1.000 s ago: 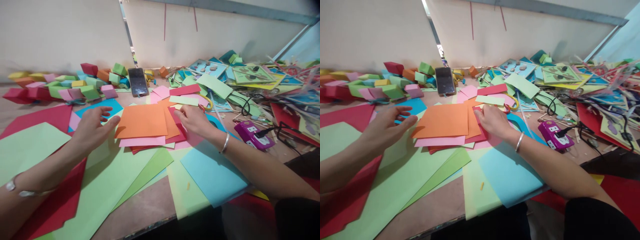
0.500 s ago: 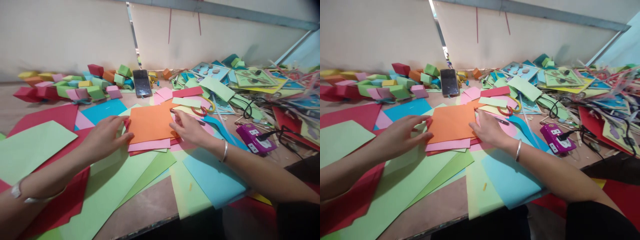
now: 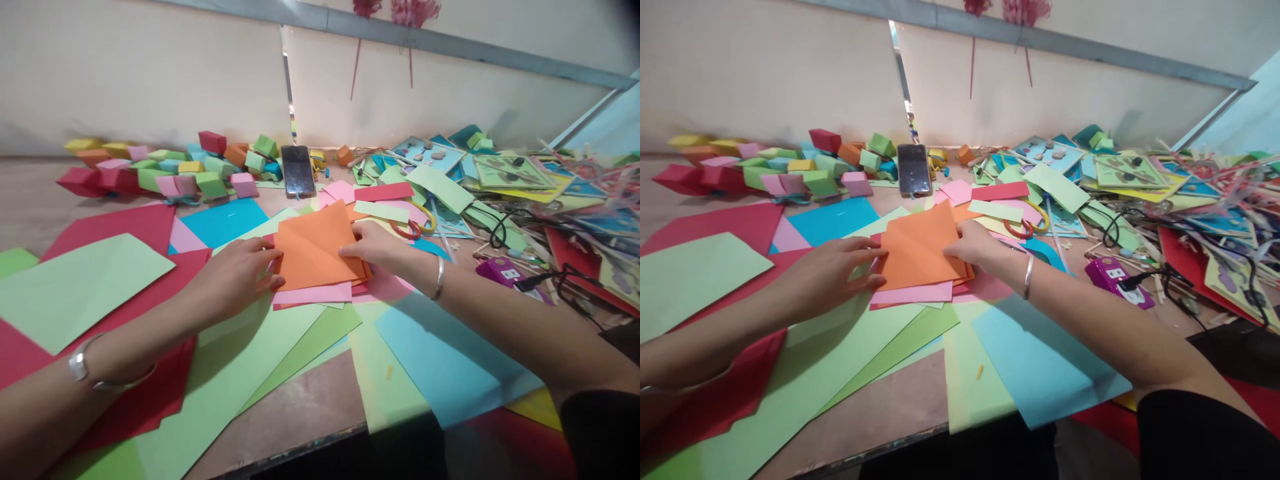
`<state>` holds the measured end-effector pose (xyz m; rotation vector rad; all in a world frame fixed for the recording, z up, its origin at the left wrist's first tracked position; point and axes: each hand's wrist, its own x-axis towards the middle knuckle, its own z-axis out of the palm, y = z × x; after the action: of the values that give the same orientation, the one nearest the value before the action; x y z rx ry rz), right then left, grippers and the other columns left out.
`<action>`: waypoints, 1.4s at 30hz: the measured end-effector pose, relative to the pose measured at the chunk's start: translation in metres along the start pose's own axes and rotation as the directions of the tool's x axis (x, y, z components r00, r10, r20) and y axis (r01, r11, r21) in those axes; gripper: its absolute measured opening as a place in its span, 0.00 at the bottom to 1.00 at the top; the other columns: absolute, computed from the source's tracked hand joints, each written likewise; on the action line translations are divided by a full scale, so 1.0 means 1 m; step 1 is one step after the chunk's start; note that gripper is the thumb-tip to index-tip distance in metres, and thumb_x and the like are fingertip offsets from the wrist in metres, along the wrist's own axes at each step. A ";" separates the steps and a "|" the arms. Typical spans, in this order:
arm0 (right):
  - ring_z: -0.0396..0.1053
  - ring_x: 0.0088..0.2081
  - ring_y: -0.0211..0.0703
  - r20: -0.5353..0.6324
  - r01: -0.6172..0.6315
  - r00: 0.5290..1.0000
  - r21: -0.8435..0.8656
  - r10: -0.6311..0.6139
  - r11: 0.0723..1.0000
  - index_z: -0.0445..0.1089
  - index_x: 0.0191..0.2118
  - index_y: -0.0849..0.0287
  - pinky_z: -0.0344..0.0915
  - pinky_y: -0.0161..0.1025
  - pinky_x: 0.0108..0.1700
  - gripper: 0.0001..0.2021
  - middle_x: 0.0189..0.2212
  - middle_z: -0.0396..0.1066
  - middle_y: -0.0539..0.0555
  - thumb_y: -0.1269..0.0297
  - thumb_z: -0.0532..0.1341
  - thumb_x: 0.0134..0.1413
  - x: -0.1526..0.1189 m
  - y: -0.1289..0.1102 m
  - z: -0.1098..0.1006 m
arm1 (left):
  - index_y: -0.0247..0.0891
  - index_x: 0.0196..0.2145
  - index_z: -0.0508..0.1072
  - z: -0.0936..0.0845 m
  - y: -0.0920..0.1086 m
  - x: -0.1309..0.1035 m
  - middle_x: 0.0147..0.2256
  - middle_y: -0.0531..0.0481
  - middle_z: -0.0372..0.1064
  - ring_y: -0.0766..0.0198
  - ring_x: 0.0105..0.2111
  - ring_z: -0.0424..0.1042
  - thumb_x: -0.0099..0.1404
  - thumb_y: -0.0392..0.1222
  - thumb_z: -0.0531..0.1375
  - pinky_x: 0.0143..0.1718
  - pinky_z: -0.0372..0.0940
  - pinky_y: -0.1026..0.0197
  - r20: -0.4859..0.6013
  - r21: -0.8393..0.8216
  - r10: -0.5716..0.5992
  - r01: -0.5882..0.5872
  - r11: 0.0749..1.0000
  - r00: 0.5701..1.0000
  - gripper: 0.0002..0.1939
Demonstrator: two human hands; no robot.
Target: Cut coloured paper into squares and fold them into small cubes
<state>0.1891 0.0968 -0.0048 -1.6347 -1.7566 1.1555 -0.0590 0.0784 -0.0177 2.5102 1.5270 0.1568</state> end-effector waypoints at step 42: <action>0.74 0.42 0.49 -0.004 0.703 0.705 0.137 -0.710 0.698 0.76 0.43 0.58 0.72 0.43 0.47 0.16 0.41 0.78 0.53 0.60 0.72 0.47 -0.011 0.015 -0.014 | 0.40 0.30 0.74 -0.009 0.025 -0.015 0.28 0.51 0.76 0.53 0.34 0.78 0.42 0.54 0.75 0.30 0.77 0.57 -0.574 -0.584 -0.106 -0.314 0.749 0.812 0.22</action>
<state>0.2104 0.0887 -0.0075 -0.7024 -2.0157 0.8918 -0.0463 0.0551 -0.0035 2.0156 1.1541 1.3474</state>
